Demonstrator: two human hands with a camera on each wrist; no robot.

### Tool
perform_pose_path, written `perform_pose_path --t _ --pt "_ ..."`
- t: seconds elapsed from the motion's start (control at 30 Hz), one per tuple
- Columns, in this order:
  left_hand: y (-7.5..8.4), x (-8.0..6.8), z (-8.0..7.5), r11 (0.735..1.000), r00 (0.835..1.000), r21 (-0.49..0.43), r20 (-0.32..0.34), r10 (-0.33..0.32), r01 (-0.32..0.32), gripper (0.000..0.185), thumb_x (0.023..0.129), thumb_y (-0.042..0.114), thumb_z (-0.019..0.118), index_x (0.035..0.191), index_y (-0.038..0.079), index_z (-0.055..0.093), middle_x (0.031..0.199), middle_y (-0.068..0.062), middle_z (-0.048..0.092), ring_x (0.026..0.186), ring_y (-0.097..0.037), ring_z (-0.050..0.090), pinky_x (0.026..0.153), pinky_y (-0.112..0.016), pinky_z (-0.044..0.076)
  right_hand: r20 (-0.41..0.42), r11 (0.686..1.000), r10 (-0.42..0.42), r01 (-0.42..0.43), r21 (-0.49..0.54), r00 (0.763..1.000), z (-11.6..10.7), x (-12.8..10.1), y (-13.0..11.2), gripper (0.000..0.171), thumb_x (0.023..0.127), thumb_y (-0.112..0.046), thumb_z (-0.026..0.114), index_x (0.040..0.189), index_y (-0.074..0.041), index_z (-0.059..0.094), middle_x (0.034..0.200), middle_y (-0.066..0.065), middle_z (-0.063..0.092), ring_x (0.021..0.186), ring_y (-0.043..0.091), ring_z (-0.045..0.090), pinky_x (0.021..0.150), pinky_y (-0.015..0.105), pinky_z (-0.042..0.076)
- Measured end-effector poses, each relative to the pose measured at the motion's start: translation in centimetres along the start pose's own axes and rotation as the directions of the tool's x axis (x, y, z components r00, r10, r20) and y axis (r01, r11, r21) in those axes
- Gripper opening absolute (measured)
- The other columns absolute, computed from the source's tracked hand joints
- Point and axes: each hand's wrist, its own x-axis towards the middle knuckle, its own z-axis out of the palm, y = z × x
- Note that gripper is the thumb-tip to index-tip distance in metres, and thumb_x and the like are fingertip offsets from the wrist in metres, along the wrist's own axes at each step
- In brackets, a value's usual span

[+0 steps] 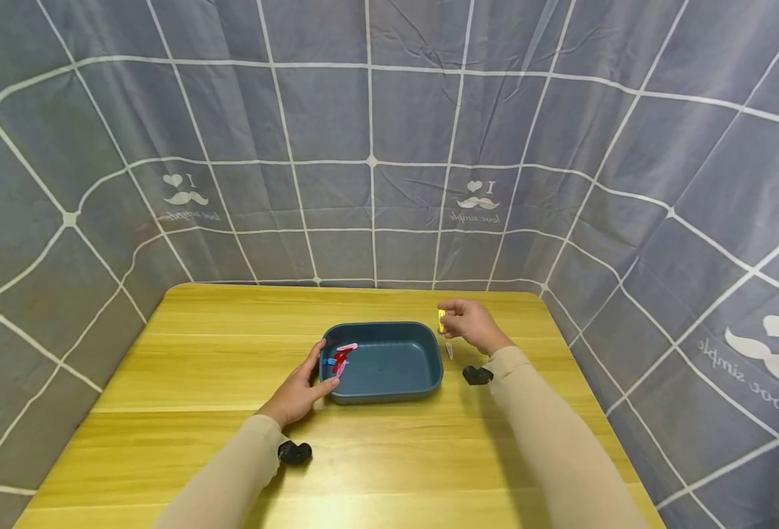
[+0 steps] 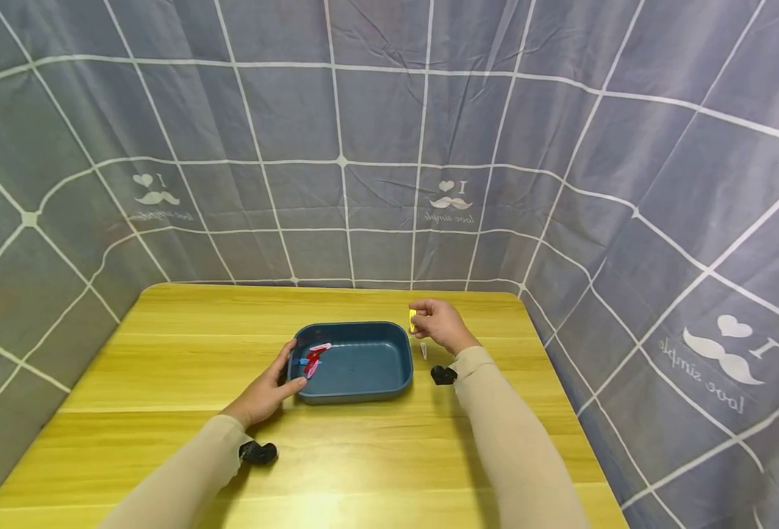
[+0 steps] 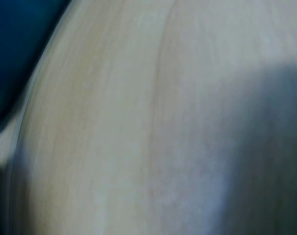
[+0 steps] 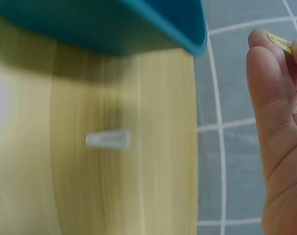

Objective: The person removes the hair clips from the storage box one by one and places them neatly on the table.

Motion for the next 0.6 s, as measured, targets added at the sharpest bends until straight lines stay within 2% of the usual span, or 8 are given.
perform_pose_path --t 0.1,0.27,0.33,0.5,0.6 --pt "-0.1 0.0 -0.1 1.000 1.000 -0.007 0.001 0.001 -0.001 0.090 0.103 0.044 0.067 0.171 0.035 0.008 0.175 -0.020 0.021 0.160 -0.047 0.021 0.127 -0.069 0.019 -0.011 1.000 0.021 -0.021 0.002 1.000 -0.7 -0.4 0.7 0.042 0.104 -0.004 0.061 0.143 0.010 0.056 0.117 0.022 0.069 0.091 0.030 0.077 0.079 0.030 0.065" --pt "-0.3 0.1 0.0 1.000 1.000 -0.009 0.002 -0.002 0.002 0.090 0.103 0.045 0.067 0.171 0.035 0.009 0.175 -0.020 0.021 0.161 -0.047 0.022 0.127 -0.068 0.019 -0.034 0.998 0.058 -0.058 -0.008 0.998 -1.6 -1.0 1.9 0.043 0.104 0.000 0.058 0.145 0.011 0.054 0.123 0.027 0.064 0.092 0.030 0.076 0.087 0.040 0.065" --pt "-0.3 0.1 -0.1 1.000 1.000 -0.011 0.005 -0.002 0.002 0.090 0.103 0.045 0.067 0.171 0.035 0.008 0.175 -0.020 0.021 0.161 -0.046 0.021 0.128 -0.068 0.019 -0.043 0.997 0.065 -0.067 -0.028 0.997 -1.9 -1.2 2.3 0.045 0.103 0.002 0.058 0.146 0.011 0.053 0.119 0.025 0.063 0.094 0.029 0.076 0.089 0.043 0.065" --pt "-0.2 0.2 -0.1 1.000 1.000 -0.005 0.006 -0.001 0.001 0.090 0.103 0.045 0.067 0.171 0.035 0.008 0.175 -0.020 0.020 0.161 -0.046 0.021 0.128 -0.068 0.019 -0.055 0.992 0.080 -0.085 -0.091 0.995 -2.8 -1.5 3.4 0.046 0.103 0.001 0.059 0.147 0.012 0.052 0.102 0.013 0.060 0.101 0.039 0.074 0.089 0.045 0.064" --pt "-0.1 0.2 -0.1 1.000 1.000 -0.001 0.004 0.000 0.000 0.090 0.103 0.044 0.067 0.171 0.035 0.008 0.175 -0.020 0.021 0.160 -0.047 0.022 0.128 -0.068 0.020 -0.067 0.986 0.091 -0.099 -0.133 0.994 -3.1 -1.8 4.2 0.045 0.103 0.000 0.060 0.146 0.011 0.054 0.099 0.013 0.064 0.098 0.037 0.074 0.086 0.043 0.065"
